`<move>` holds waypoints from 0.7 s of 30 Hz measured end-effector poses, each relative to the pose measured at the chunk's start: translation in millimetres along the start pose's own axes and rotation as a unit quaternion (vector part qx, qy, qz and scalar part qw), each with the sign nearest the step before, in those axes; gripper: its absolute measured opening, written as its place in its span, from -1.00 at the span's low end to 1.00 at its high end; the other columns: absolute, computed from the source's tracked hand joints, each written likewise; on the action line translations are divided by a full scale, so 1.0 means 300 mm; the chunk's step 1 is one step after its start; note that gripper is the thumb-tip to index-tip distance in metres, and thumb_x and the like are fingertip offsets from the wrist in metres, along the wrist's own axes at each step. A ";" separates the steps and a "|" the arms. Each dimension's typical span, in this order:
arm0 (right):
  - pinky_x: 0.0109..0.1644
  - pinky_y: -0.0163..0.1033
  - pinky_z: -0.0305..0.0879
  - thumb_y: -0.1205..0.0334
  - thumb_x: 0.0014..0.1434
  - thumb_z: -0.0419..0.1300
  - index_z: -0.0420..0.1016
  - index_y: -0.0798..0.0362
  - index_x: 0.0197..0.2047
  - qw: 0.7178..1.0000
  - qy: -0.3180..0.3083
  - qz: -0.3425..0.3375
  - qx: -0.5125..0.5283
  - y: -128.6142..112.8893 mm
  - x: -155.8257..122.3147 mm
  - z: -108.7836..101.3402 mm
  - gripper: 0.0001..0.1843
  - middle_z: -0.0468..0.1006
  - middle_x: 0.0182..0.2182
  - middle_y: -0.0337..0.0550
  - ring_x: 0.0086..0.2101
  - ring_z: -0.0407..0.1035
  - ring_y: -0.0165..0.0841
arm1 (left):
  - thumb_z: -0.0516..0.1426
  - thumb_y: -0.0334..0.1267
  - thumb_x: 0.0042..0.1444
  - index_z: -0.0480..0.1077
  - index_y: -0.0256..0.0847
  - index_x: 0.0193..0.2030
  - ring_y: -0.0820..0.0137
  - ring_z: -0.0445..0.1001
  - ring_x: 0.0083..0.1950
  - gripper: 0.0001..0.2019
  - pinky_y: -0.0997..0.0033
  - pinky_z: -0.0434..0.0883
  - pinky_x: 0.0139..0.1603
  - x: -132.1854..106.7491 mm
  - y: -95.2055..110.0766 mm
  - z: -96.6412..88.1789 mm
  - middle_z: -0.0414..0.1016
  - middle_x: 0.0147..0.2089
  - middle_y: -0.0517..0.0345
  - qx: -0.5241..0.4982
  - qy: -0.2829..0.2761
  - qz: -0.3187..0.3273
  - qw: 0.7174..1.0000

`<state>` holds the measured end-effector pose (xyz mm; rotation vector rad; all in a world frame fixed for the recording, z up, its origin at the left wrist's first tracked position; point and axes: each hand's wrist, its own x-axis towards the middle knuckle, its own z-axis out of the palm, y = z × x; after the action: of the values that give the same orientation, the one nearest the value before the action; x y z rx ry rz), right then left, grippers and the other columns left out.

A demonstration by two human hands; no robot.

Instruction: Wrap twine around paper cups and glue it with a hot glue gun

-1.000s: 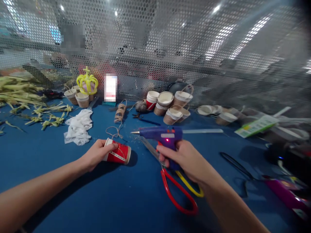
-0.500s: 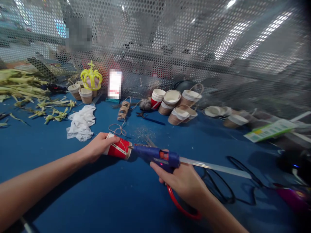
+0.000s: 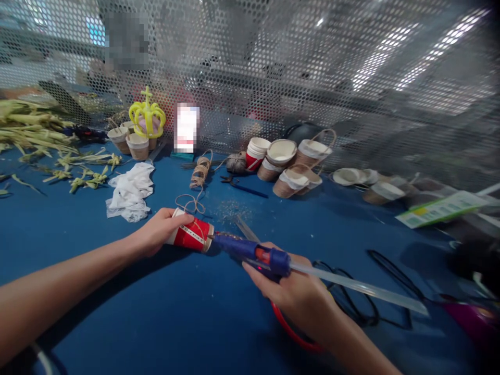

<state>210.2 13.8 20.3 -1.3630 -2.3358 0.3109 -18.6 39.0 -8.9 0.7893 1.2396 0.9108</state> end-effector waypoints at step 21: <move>-0.45 -0.30 0.25 0.33 0.06 0.03 0.37 -0.01 -0.41 0.996 -0.088 -0.004 0.012 -0.046 -0.008 -0.034 -0.88 0.49 -0.55 -0.25 -0.52 0.38 -0.38 | 0.15 -0.26 -0.11 0.40 -0.34 -0.52 0.47 0.39 -0.56 -0.85 0.48 0.26 -0.48 0.005 -0.001 -0.001 0.48 -0.57 0.12 0.001 0.005 0.010 1.000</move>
<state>205.3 4.7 34.0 -1.3644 -2.4700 0.4747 -18.8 40.3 -9.9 0.8007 1.2429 0.9310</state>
